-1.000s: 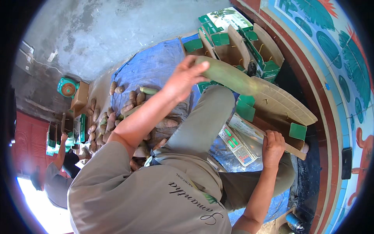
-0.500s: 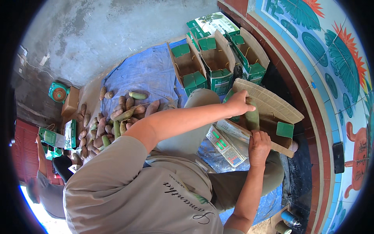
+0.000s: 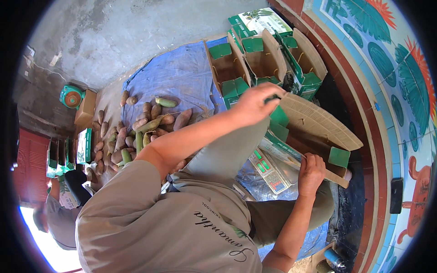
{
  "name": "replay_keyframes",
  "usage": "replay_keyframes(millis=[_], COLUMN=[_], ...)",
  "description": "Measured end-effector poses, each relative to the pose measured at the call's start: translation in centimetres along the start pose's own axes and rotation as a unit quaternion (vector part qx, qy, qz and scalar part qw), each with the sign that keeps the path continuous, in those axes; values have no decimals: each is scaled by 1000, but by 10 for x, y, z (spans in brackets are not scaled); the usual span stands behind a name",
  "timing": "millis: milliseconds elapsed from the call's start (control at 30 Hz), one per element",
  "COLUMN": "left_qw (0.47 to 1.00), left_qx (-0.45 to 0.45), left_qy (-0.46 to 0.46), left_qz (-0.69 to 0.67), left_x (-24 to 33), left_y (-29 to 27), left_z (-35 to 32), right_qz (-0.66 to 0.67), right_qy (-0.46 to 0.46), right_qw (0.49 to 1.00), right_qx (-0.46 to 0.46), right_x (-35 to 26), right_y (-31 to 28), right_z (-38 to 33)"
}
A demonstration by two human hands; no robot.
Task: Picking up vegetables from the floor, weighing them on a scale, and packing them into cardboard boxes.
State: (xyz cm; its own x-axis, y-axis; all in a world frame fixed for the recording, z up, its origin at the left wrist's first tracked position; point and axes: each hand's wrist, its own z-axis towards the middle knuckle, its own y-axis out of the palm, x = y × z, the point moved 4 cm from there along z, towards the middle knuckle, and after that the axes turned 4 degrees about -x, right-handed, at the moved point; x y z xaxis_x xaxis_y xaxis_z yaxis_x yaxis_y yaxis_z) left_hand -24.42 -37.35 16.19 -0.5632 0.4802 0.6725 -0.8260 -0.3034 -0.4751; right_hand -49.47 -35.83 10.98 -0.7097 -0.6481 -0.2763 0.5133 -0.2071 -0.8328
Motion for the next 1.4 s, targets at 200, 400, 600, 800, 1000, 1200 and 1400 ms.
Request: replay_keyframes(millis=[200,400,600,800,1000,1200,1400], left_qw=[979,890,594,506,491,510,504], left_qx=[57,-78,-287,-444,-421,-402,-418], left_qy=[-78,-275,-693,-684,-700,-706,-694], left_qz=[179,355,291,282,303,281,300], left_x=[-65,-130,-136,-87,-69,-111,-120], left_y=[-107,-169,-192,-165,-159,-160,-159], left_z=[-91,-271,-476,-570,-552,-578,-572], right_qz=[-38,-42,-45,-66,-78,-90,-90], right_qy=[26,37,44,27,21,5,8], right_qw=[999,998,998,997,996,995,995], right_qx=[21,25,28,37,33,38,34], right_x=[-2,-3,6,6,6,-2,4], right_y=[2,7,12,15,15,14,17], right_z=[0,-4,-13,-14,-14,-12,-15])
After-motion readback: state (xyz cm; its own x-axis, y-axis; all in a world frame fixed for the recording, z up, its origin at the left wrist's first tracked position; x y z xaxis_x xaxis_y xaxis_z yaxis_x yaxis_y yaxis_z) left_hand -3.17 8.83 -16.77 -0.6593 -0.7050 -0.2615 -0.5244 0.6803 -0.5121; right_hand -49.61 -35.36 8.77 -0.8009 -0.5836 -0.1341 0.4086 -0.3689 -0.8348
